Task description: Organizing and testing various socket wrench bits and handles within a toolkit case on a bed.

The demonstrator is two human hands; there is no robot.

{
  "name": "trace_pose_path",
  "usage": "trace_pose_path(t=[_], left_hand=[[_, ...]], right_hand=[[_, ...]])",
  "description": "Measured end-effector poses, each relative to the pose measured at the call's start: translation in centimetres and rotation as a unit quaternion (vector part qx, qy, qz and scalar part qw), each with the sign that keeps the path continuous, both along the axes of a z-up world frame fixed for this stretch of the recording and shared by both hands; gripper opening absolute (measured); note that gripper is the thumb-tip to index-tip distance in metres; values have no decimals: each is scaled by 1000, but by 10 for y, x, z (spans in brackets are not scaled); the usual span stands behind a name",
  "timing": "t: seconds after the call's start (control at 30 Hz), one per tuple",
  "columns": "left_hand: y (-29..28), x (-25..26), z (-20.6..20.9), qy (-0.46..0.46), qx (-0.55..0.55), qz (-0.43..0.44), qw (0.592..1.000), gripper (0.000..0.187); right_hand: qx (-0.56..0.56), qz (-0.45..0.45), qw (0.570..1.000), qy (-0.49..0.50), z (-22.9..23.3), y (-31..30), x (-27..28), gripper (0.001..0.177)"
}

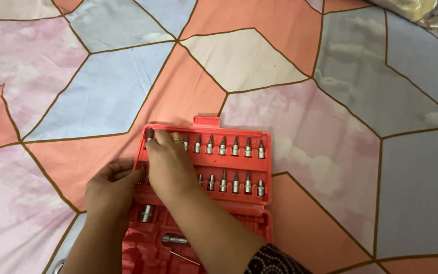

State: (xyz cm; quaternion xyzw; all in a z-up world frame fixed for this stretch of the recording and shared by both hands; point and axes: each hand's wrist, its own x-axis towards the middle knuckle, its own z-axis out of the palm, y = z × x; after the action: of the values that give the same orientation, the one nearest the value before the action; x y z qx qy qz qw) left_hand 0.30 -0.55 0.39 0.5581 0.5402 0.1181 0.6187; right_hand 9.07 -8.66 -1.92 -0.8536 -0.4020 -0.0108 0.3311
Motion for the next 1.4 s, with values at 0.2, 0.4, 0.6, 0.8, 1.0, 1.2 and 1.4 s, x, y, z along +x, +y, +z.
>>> trace_pose_path(t=[0.2, 0.4, 0.6, 0.8, 1.0, 1.2, 1.4], left_hand=[[5, -4, -11, -49, -28, -10, 998, 29], [16, -15, -20, -57, -13, -74, 996, 39], [9, -24, -3, -46, -34, -86, 995, 43], [18, -47, -66, -63, 96, -113, 987, 42], [-54, -49, -27, 157, 401, -85, 899, 35], [-146, -37, -19, 106, 494, -106, 856, 54], [-223, -25, -8, 95, 444, -122, 883, 42]], right_hand=[[13, 2, 1000, -19, 1, -10, -14, 45], [2, 29, 1000, -4, -8, -16, -20, 47], [-38, 54, 996, -68, 6, -39, -35, 60], [-75, 104, 991, 45, 44, -83, -44, 63], [-20, 45, 998, 37, 59, -142, -37, 46], [-10, 5, 998, 55, 76, -196, -32, 52], [-1, -19, 999, 45, 80, -240, -32, 42]])
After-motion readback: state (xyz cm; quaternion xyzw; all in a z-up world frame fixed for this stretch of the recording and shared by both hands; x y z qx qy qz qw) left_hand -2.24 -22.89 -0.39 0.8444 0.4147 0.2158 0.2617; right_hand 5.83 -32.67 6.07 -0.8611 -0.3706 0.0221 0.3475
